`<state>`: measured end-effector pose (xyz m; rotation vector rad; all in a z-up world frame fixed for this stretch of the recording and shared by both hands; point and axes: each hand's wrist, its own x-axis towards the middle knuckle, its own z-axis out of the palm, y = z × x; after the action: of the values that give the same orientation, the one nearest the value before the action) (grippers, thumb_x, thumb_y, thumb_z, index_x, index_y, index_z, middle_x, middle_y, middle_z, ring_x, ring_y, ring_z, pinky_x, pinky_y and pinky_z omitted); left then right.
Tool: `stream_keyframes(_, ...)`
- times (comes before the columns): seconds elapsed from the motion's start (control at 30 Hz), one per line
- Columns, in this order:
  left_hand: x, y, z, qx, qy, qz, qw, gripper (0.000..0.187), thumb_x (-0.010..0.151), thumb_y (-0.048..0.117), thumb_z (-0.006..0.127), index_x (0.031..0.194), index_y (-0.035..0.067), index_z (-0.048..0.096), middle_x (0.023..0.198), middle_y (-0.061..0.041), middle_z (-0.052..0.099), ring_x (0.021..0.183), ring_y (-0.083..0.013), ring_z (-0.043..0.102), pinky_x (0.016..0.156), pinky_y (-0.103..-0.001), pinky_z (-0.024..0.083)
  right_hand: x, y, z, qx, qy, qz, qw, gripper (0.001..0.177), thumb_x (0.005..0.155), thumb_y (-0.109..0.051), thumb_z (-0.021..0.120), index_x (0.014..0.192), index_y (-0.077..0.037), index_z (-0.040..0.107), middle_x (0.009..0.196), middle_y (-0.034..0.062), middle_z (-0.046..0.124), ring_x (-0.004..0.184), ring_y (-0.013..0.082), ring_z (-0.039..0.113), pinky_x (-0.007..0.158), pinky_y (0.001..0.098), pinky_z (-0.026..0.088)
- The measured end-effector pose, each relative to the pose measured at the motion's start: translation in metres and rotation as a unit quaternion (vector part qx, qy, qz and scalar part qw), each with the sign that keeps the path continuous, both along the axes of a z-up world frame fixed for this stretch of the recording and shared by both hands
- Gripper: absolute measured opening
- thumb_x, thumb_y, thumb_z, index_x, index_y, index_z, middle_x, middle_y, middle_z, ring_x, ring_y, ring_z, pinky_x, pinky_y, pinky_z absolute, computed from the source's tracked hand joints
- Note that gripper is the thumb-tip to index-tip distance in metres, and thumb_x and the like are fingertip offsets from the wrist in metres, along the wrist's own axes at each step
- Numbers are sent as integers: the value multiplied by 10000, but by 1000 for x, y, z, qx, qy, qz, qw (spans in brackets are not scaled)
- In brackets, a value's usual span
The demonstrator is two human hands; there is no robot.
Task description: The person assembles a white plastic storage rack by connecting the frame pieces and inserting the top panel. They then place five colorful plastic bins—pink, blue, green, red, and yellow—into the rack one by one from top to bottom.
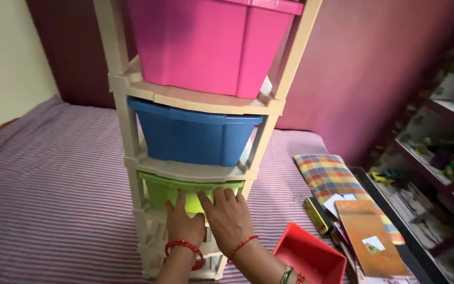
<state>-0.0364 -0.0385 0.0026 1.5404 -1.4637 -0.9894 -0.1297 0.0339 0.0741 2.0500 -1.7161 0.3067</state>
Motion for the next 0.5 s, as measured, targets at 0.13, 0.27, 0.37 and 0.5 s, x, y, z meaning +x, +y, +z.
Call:
stream_keyframes(0.13,0,-9,0,13,-6,-46,999,913,763,83,699,1581,231,320,1640,-291,173,1429,-458,398,1106,-437,459,6,-5,-1,4,-7,-26,1000,597,798,-87,663,1390,-79,583,1001,125,586,942,304,576,751,415,462)
stream_keyframes(0.27,2,-12,-4,-36,-10,-66,997,962,714,50,740,1568,193,320,1608,-325,194,1417,-462,401,1103,-440,447,16,-5,4,15,-10,-52,998,608,791,-101,688,1389,-68,579,993,115,590,944,298,579,762,412,467)
stream_keyframes(0.37,2,-8,-6,-35,-4,-77,996,970,705,27,731,1567,188,317,1606,-322,213,1395,-459,430,1083,-446,462,21,-2,4,9,-6,-70,997,600,794,-129,697,1379,-66,577,998,118,593,953,303,581,760,419,469)
stream_keyframes(0.5,6,-2,-3,-50,3,-87,995,968,705,10,701,1580,166,317,1575,-350,255,1364,-473,446,1073,-457,460,27,3,6,13,-7,-104,994,617,796,-110,681,1404,-104,573,990,113,599,965,302,588,769,417,476)
